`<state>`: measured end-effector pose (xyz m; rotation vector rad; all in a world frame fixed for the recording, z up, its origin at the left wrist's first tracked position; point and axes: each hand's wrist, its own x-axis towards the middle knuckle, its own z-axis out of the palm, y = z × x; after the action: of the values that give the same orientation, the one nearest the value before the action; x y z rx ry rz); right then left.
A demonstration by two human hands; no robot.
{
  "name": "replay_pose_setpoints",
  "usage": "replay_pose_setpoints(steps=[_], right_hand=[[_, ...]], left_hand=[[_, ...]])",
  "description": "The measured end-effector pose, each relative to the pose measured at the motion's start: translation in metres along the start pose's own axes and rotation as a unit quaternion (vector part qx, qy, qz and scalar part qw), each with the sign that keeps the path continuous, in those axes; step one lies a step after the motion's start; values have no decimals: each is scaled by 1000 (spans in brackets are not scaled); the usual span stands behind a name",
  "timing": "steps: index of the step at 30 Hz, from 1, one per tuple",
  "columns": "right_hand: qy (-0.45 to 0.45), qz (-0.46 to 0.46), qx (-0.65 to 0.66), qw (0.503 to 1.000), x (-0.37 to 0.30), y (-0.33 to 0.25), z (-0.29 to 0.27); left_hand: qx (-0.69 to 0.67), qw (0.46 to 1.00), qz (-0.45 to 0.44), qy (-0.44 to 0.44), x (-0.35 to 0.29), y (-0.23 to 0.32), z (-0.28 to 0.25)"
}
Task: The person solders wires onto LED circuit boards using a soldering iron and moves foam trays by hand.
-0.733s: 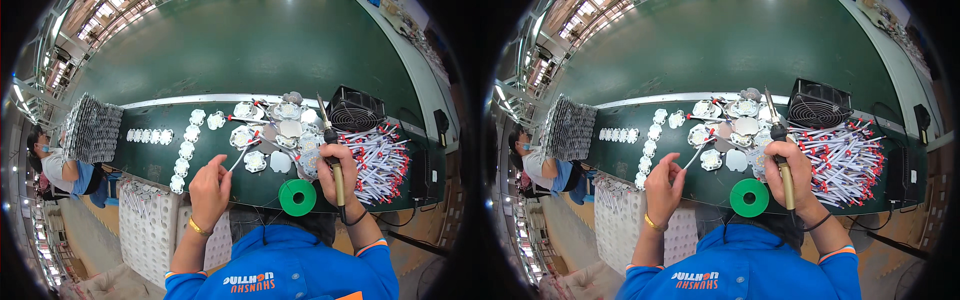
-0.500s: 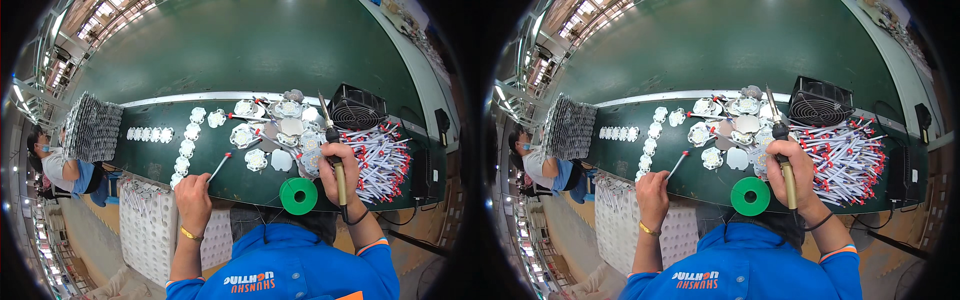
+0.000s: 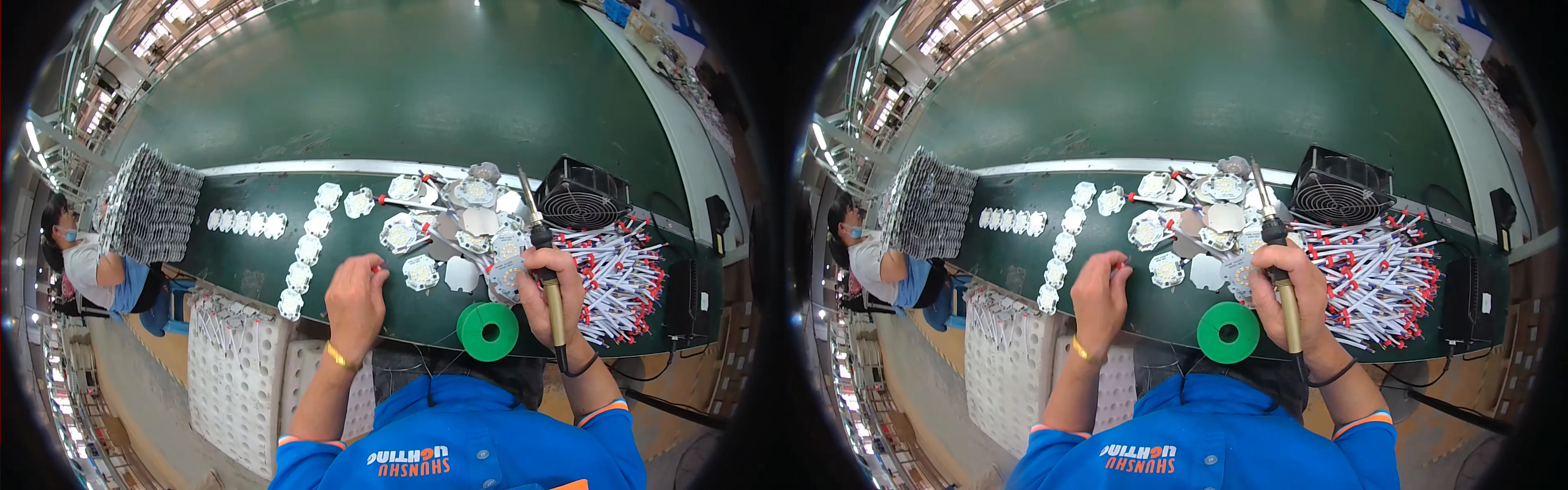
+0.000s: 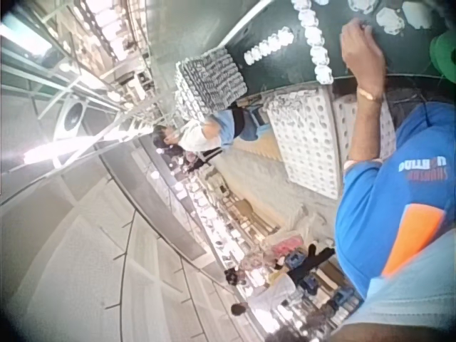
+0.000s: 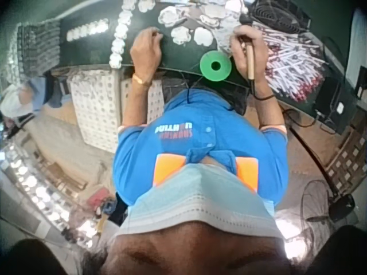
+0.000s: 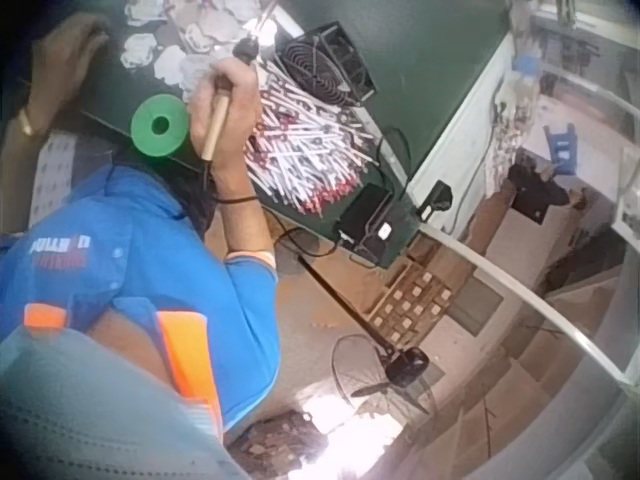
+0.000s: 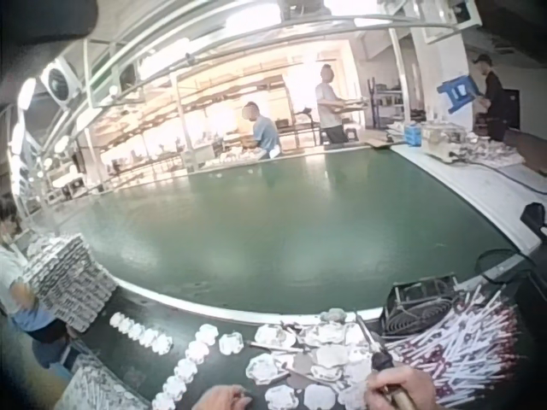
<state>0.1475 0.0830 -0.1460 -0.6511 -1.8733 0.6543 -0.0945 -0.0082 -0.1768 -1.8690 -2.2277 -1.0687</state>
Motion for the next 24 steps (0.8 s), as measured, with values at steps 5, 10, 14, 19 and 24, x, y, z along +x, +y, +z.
replay_pose_setpoints(steps=[5,10,14,19,24], right_hand=[[2,26,54,998,6,-2,10],[14,33,78,996,12,-9,17],[16,-4,56,998,14,-9,18],[9,5,54,998,13,-9,19],[-1,-29,50,998,13,-9,18]], left_hand=[[-365,913,-124,-134,-8,43,-5],[-502,827,-168,-187,3,64,-1],[-516,811,-188,-202,4,68,-2],[-502,814,-202,-210,1,69,-3],[-483,830,-199,-194,-2,70,2]])
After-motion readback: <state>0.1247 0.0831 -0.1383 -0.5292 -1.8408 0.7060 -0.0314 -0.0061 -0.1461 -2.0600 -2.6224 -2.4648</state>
